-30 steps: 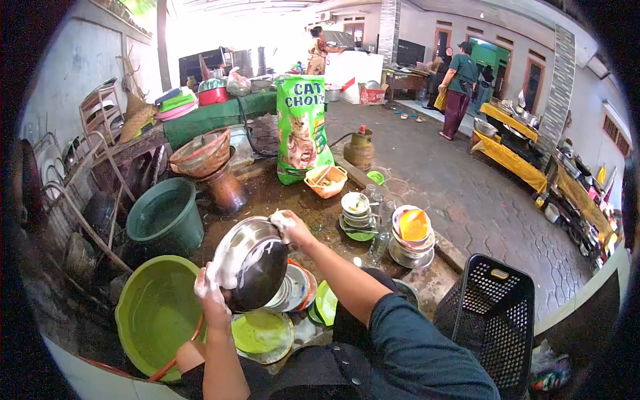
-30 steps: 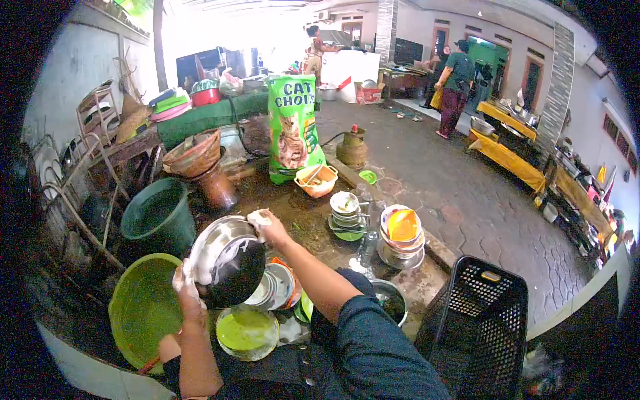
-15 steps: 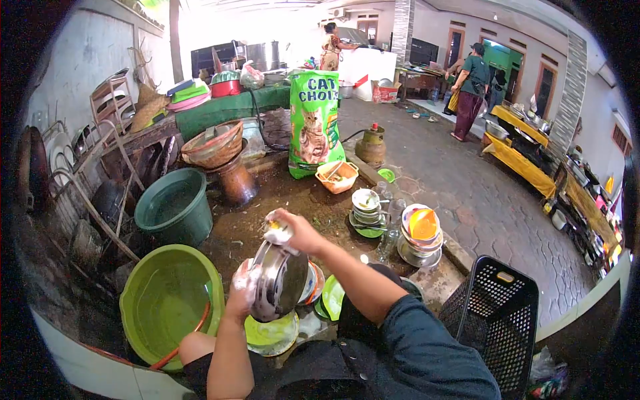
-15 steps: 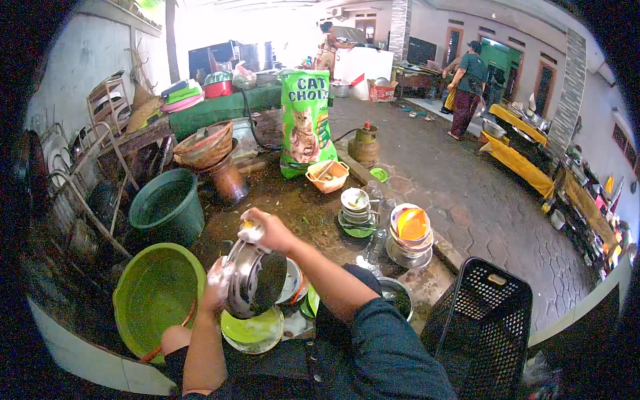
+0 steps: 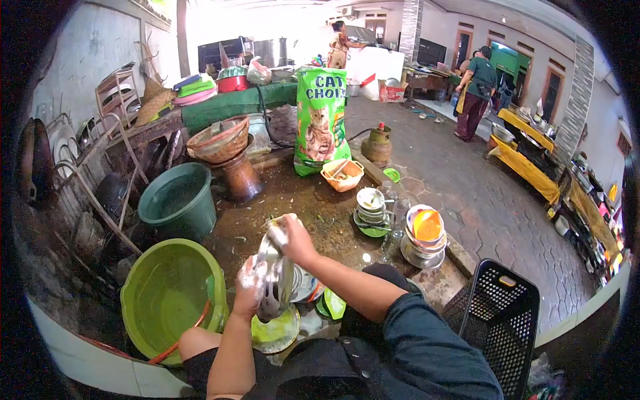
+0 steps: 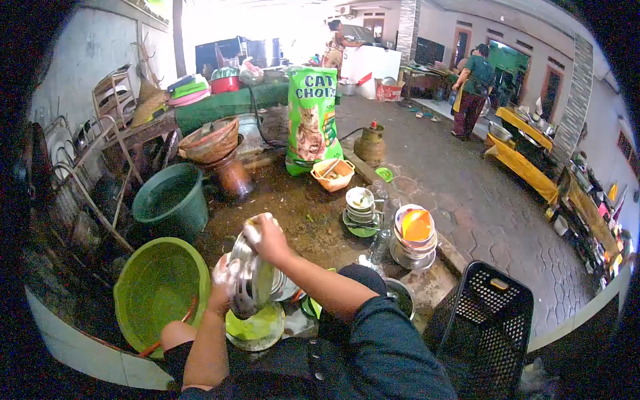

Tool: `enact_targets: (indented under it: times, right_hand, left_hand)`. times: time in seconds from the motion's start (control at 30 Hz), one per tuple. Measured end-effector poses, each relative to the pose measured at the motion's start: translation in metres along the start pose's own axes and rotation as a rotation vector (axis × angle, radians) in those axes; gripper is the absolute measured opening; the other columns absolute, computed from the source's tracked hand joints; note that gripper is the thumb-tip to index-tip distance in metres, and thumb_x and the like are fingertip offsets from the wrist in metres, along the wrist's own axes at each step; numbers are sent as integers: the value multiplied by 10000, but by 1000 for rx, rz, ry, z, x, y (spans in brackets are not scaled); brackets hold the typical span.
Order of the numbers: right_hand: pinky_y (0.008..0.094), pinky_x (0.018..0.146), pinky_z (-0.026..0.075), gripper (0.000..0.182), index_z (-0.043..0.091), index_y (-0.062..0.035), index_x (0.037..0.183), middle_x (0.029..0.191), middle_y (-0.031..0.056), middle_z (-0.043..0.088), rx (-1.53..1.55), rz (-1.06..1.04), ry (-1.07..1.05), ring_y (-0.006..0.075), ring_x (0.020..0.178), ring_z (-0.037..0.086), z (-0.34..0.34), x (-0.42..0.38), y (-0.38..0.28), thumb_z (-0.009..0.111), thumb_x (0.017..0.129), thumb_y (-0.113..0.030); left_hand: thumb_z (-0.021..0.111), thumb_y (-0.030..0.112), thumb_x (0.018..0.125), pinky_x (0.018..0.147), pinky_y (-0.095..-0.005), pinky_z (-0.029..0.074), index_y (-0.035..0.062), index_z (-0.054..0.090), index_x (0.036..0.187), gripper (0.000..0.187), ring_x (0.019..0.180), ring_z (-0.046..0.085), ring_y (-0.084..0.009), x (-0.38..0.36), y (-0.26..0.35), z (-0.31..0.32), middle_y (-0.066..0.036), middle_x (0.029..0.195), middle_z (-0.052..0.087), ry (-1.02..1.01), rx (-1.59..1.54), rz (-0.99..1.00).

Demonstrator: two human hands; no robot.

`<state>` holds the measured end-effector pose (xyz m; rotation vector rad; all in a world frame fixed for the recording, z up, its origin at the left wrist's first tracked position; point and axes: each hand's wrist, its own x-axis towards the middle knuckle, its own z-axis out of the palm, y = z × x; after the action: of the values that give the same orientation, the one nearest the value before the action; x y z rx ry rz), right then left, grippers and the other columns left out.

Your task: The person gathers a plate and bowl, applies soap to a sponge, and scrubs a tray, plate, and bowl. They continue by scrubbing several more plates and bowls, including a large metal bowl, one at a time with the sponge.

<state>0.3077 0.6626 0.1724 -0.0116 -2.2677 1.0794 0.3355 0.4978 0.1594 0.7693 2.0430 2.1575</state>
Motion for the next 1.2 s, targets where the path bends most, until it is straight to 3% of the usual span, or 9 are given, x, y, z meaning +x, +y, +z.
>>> enact_targets:
  times: [0.07, 0.2, 0.33, 0.5, 0.63, 0.83, 0.9, 1.1, 1.2]
  right_hand:
    - [448, 751, 401, 316, 492, -30, 989, 933, 183, 518, -72, -141, -33, 362, 877, 489, -3, -13, -22, 593, 770, -234]
    - [424, 804, 415, 356, 483, -12, 1014, 937, 187, 538, -78, -390, -92, 370, 934, 506, 2, -20, -13, 622, 704, -116]
    - [388, 804, 441, 345, 514, 17, 986, 913, 213, 577, 55, 75, -147, 362, 874, 561, -3, 9, 15, 628, 667, -54]
    - [409, 762, 451, 384, 513, -42, 983, 934, 198, 566, 107, -186, -84, 362, 886, 553, 15, -17, 10, 651, 624, -33]
    - [426, 754, 448, 438, 506, -74, 1000, 964, 196, 536, -32, -464, -80, 363, 872, 541, 11, -40, -30, 665, 593, -36]
    - [410, 768, 447, 238, 569, -22, 891, 901, 178, 578, 82, 13, 9, 346, 863, 558, -1, 10, 19, 636, 708, -158]
    - [410, 768, 448, 254, 562, -26, 907, 903, 184, 581, 58, 23, 24, 347, 871, 560, 1, 3, 24, 629, 712, -174]
    - [413, 711, 460, 285, 533, -62, 902, 818, 153, 552, -118, -527, -13, 348, 783, 559, -8, -25, -25, 658, 655, -131]
    - [382, 728, 465, 310, 529, -34, 932, 877, 165, 581, 134, -214, -61, 330, 839, 577, -7, -5, 8, 653, 657, -105]
  left_hand:
    - [501, 117, 869, 694, -240, 452, 45, 524, 1044, 190, 793, 531, -88, 2, 3, 1, -9, 903, 568, 22, -289, -116]
    - [504, 126, 865, 662, -242, 456, 36, 525, 1027, 187, 762, 536, -91, 3, -5, -4, -21, 901, 570, 1, -303, -98]
    - [514, 149, 867, 651, -250, 451, 13, 528, 1016, 202, 742, 532, -104, 0, -2, -4, -45, 876, 573, -23, 11, 4]
    - [508, 144, 877, 698, -254, 470, 31, 496, 1077, 230, 829, 548, -116, 7, -17, -13, -39, 951, 566, 154, -294, -78]
    - [485, 117, 883, 710, -247, 469, 51, 493, 1068, 197, 832, 545, -106, 14, -3, -23, -31, 946, 556, 88, -393, -51]
    - [529, 147, 857, 726, -259, 455, 34, 501, 1091, 261, 811, 532, -113, -1, 2, -8, -37, 935, 552, -47, -115, -111]
    - [525, 152, 857, 732, -261, 457, 24, 496, 1105, 280, 823, 531, -118, -1, -5, -7, -40, 942, 553, -53, -157, -112]
    - [507, 124, 856, 695, -240, 454, 30, 506, 1079, 242, 787, 528, -95, -1, 0, -7, -15, 905, 556, -96, -242, -23]
    - [507, 114, 854, 703, -244, 454, 27, 515, 1081, 243, 807, 530, -101, -6, 14, -6, -19, 921, 559, -134, -164, -96]
